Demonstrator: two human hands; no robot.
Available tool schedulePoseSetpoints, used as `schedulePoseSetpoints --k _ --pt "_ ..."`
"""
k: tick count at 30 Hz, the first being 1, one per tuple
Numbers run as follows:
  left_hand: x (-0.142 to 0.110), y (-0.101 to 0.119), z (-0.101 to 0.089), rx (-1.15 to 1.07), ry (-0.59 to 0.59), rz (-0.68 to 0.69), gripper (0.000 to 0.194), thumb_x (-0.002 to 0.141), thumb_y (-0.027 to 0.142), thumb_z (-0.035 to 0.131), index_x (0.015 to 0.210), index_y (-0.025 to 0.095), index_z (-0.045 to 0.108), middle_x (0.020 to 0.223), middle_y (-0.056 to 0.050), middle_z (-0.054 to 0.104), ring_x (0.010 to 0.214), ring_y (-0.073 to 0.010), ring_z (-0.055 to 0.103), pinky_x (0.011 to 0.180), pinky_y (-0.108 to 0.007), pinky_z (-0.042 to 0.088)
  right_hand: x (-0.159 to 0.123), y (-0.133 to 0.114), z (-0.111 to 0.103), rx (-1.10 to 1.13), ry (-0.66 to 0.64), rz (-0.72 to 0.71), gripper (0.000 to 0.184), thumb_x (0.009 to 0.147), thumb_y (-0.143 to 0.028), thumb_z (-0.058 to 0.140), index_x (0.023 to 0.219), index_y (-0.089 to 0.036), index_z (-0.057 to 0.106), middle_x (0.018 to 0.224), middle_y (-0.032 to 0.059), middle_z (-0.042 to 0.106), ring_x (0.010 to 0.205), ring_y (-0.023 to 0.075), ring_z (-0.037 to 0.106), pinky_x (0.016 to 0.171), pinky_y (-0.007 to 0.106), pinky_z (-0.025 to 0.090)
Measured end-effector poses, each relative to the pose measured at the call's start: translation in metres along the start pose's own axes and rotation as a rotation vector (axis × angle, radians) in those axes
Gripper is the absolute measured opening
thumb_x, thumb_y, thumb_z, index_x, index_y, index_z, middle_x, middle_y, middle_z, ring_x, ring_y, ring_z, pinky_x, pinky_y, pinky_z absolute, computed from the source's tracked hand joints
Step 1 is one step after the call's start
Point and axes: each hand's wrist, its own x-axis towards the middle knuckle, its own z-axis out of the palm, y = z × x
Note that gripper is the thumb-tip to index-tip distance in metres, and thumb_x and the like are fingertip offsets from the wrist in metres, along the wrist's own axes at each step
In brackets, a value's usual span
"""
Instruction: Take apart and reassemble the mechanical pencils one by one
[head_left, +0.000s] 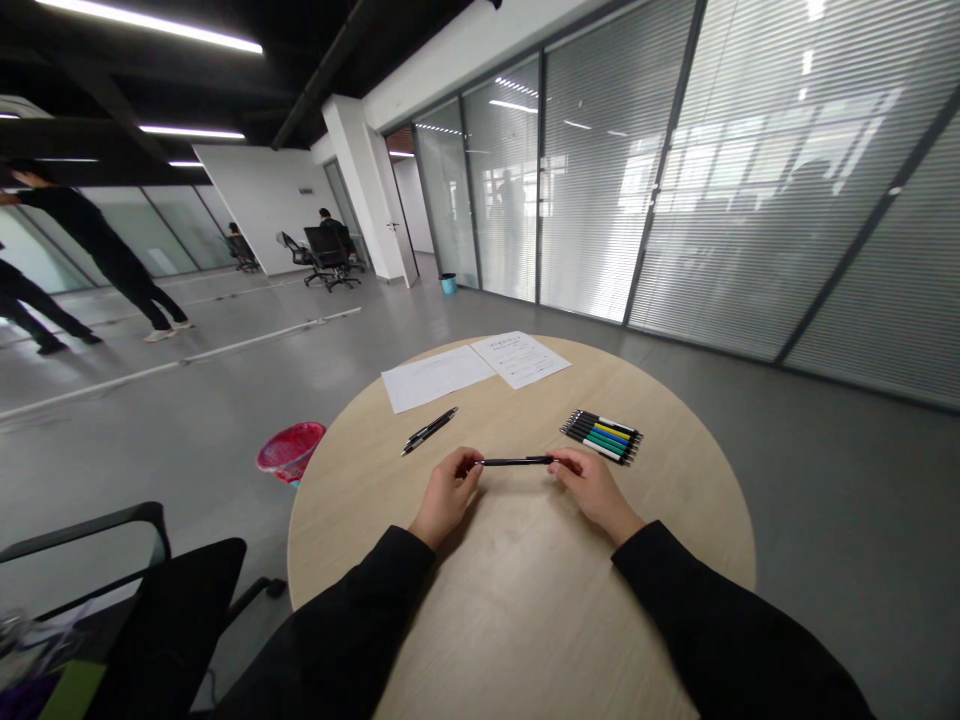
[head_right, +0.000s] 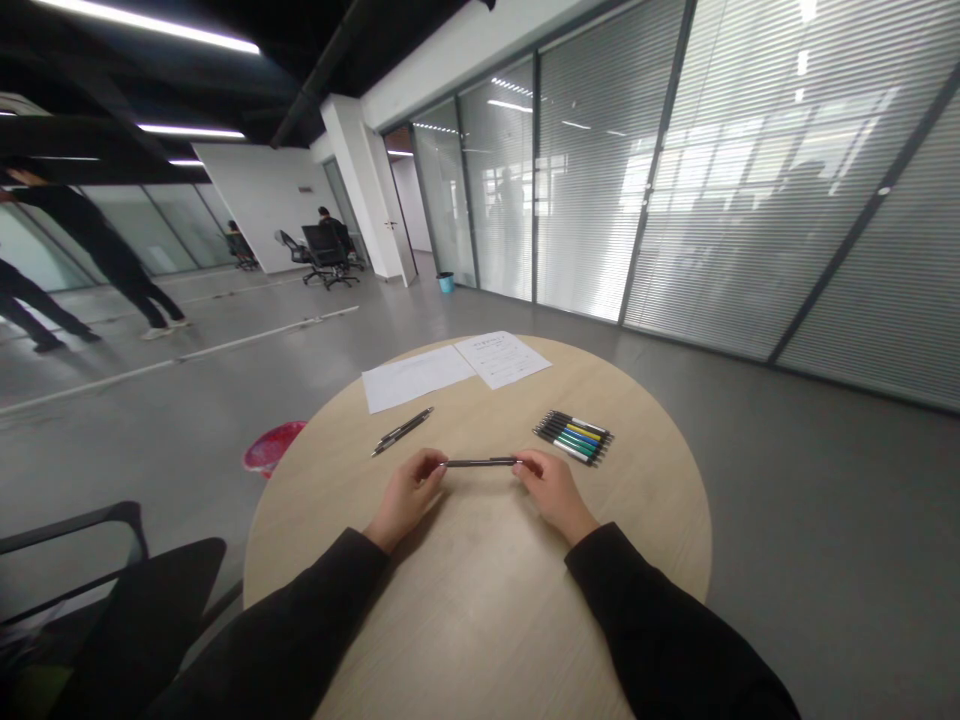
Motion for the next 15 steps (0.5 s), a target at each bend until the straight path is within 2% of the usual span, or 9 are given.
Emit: schedulePoseSetpoints --k 4,15 --pt "-0.0007 0.0032 -0.0002 -0.006 0.008 -0.006 0.017 0.090 0.031 0.055 0.096 0.018 0.064 0.083 -0.004 0.067 0.073 -0.0167 0.059 0.067 -0.028 0.046 0.0004 0.0022 0.0008 0.000 0.041 -0.018 0.029 0.083 -0.034 0.063 0.104 -0.017 0.073 0.101 0.0097 0.074 0.088 0.0236 0.067 0.079 0.036 0.052" --pt "-0.0012 0.0052 0.0000 -0.041 0.013 -0.024 0.018 0.090 0.033 0.056 0.095 0.018 0.064 0.083 -0.004 0.068 0.075 -0.0171 0.060 0.068 -0.028 0.047 0.0007 0.0012 0.0007 0.032 0.077 0.006 0.024 0.083 -0.036 0.062 0.096 -0.017 0.071 0.091 0.0082 0.074 0.081 0.0232 0.067 0.075 0.035 0.052"
